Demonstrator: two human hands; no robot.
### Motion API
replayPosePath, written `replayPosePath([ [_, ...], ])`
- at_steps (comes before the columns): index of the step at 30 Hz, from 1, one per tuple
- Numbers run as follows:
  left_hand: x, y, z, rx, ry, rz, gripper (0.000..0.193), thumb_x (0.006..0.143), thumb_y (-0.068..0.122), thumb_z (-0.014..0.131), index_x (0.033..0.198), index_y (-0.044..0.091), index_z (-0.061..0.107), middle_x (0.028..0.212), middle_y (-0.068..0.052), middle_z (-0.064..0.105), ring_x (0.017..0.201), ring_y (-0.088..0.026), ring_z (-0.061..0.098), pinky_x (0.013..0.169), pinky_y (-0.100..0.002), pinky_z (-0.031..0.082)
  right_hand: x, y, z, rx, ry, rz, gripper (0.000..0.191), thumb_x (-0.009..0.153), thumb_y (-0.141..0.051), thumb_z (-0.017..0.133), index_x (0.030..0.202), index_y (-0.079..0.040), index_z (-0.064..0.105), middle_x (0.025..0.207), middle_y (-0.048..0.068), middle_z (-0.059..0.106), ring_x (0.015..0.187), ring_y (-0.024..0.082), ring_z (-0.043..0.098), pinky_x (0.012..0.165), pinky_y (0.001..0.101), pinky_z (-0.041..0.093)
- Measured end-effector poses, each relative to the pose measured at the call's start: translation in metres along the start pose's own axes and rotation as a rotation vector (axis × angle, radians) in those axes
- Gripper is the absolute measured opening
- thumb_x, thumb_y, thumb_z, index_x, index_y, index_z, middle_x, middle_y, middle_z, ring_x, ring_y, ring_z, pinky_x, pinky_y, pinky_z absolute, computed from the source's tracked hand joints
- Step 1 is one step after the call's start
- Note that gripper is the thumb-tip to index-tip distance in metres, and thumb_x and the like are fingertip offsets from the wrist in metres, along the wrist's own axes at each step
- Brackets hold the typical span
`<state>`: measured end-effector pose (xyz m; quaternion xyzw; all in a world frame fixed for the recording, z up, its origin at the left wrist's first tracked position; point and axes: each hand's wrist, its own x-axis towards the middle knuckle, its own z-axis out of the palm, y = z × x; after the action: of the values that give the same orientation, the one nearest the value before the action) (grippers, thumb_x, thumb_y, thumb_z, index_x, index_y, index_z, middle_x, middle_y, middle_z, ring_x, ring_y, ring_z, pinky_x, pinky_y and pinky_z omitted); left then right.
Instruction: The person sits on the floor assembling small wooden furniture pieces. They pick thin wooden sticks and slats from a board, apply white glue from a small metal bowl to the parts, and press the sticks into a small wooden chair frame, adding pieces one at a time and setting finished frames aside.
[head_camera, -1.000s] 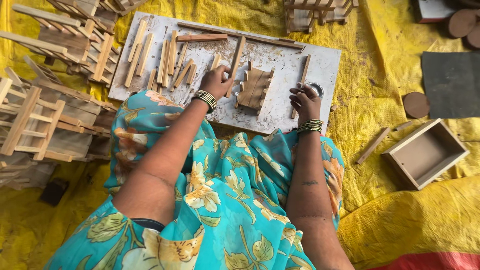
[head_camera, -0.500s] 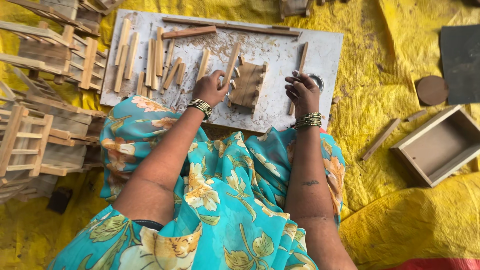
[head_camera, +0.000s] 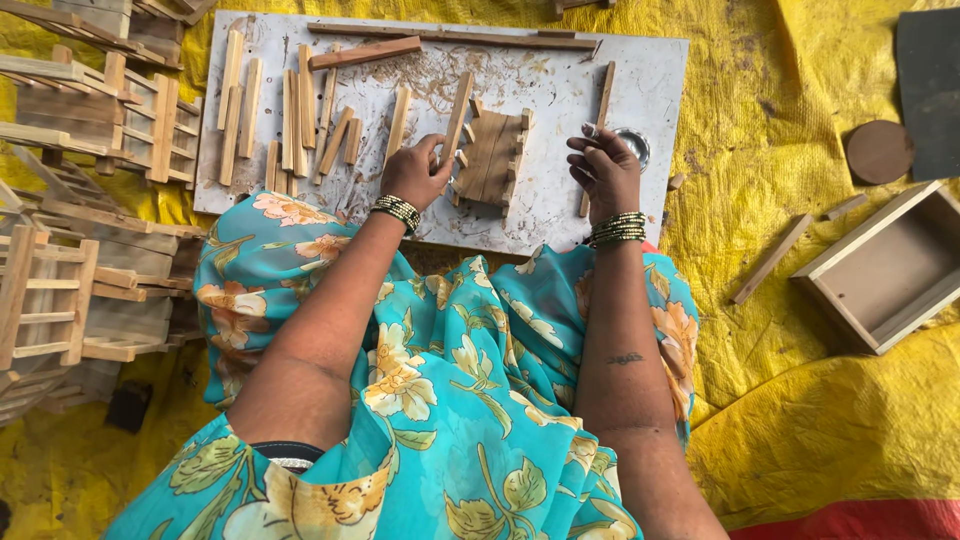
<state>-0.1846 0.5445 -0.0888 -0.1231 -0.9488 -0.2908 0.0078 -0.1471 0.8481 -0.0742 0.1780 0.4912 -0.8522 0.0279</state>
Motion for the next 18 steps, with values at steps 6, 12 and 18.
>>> replayPosePath([
  [6,0.001,-0.0016,0.0048,-0.017,-0.075,-0.067,0.035,0.09,0.028,0.075,0.121,0.012,0.068,0.07,-0.007,0.07,0.065,-0.024,0.071,0.062,-0.041,0.057,-0.0014,0.0021,-0.0023,-0.011,0.013,-0.002,0.03,0.096,-0.001,0.056,0.122,-0.009,0.068,0.108,0.008,0.077,0.087,0.014,0.073,0.079,0.0304,0.06],
  [12,0.0015,-0.0039,0.0063,-0.015,-0.065,-0.066,0.036,0.09,0.028,0.075,0.121,0.012,0.068,0.073,-0.008,0.072,0.067,-0.025,0.072,0.064,-0.041,0.058,-0.0027,0.0001,-0.0004,-0.023,0.02,-0.001,0.03,0.095,-0.001,0.056,0.122,-0.009,0.068,0.108,0.008,0.077,0.087,0.014,0.073,0.079,0.0306,0.06],
  [18,0.0031,-0.0011,0.0095,0.048,-0.04,0.004,0.038,0.09,0.031,0.076,0.121,0.011,0.067,0.076,-0.01,0.072,0.071,-0.029,0.072,0.064,-0.045,0.058,-0.0038,-0.0015,0.0013,-0.031,0.02,-0.001,0.03,0.096,-0.001,0.056,0.122,-0.009,0.069,0.108,0.008,0.077,0.087,0.014,0.073,0.08,0.0306,0.061],
])
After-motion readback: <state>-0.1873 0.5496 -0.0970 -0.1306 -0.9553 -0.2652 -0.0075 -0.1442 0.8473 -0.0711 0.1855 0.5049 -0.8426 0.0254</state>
